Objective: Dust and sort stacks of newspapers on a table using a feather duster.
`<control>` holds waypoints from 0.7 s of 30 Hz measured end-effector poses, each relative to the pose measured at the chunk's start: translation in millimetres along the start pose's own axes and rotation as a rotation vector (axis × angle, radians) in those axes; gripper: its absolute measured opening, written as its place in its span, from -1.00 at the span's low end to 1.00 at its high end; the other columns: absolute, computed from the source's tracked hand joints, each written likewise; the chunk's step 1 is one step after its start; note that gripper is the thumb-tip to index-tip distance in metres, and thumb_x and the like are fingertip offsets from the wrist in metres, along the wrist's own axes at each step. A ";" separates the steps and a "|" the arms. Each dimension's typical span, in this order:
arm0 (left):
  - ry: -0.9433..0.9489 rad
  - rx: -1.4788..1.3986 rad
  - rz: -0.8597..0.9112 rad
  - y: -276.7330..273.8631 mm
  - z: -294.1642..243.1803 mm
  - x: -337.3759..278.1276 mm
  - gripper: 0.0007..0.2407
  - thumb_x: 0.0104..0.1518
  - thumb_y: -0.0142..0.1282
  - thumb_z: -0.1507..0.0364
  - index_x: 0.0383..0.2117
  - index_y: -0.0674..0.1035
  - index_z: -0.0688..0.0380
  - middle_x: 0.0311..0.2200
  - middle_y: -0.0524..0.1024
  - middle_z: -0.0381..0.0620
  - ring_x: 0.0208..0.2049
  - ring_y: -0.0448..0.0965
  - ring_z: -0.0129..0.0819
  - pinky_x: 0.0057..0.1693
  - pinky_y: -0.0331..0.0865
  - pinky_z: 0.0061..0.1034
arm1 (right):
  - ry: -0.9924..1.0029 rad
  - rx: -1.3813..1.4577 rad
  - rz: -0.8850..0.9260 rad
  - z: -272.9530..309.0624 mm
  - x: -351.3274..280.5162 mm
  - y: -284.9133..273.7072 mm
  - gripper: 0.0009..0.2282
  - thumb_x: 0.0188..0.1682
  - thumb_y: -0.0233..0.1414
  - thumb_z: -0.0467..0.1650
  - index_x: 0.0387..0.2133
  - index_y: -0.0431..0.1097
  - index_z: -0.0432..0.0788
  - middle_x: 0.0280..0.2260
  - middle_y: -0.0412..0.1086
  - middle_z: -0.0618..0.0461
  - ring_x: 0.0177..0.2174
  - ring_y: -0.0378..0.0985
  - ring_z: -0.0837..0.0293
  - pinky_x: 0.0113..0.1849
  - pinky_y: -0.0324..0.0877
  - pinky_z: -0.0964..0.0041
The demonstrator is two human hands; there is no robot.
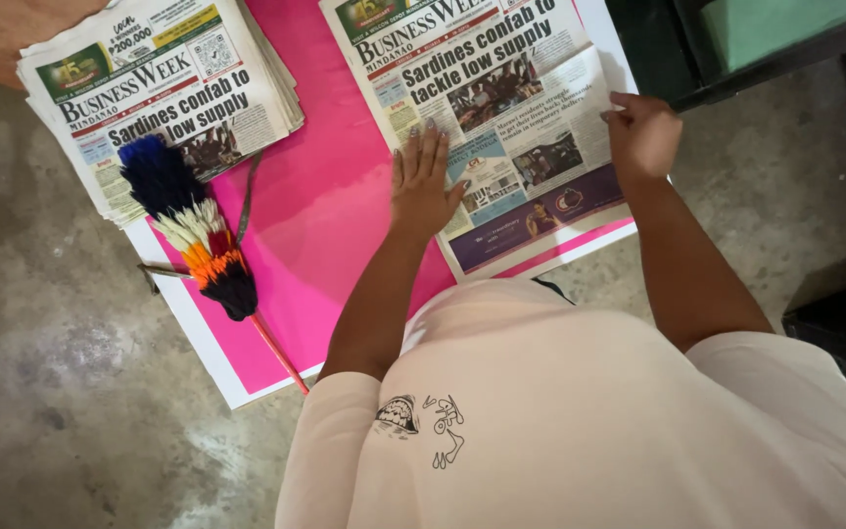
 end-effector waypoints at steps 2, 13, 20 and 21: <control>-0.010 0.013 0.148 -22.7 -4.7 -2.8 -0.32 0.36 -0.33 -0.03 0.47 -0.17 0.06 0.49 -0.37 -0.04 0.47 -0.46 -0.01 0.47 -0.41 -0.01 | -0.066 -0.157 -0.006 1.8 -0.6 3.0 -0.69 -0.15 0.26 -0.57 -0.09 0.62 -0.32 -0.36 0.59 -0.20 -0.56 0.52 0.01 -0.43 0.46 0.19; 0.008 0.030 0.040 3.6 1.6 0.1 -0.33 0.37 -0.31 -0.04 0.48 -0.12 0.06 0.50 -0.29 -0.02 0.48 -0.37 0.02 0.48 -0.35 0.02 | -0.066 -0.267 0.000 -2.6 -0.3 4.2 -0.73 -0.08 0.17 -0.56 -0.10 0.65 -0.21 -0.33 0.60 -0.19 -0.56 0.57 -0.03 -0.43 0.48 0.17; 0.052 0.084 -0.027 8.7 4.7 2.0 -0.28 0.35 -0.15 -0.05 0.47 -0.08 0.11 0.50 -0.25 0.04 0.48 -0.25 0.09 0.46 -0.17 0.04 | -0.062 -0.335 0.022 -45.2 5.3 17.8 -0.89 -0.13 0.38 -0.39 -0.50 0.61 -0.12 -0.21 0.48 -0.09 -0.22 0.48 -0.04 -0.19 0.44 0.09; 0.046 0.087 -0.033 6.5 3.1 3.6 -0.28 0.35 -0.15 -0.05 0.47 -0.08 0.11 0.50 -0.25 0.04 0.48 -0.25 0.09 0.46 -0.17 0.04 | -0.069 -0.331 0.019 -43.2 11.1 9.0 -0.89 -0.13 0.38 -0.39 -0.50 0.61 -0.12 -0.21 0.48 -0.09 -0.22 0.48 -0.04 -0.19 0.44 0.09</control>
Point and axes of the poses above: each hand's wrist, its own x-axis towards the middle knuckle, its own y-axis out of the palm, z = x × y, the point moved 1 cm from there along x, towards the middle knuckle
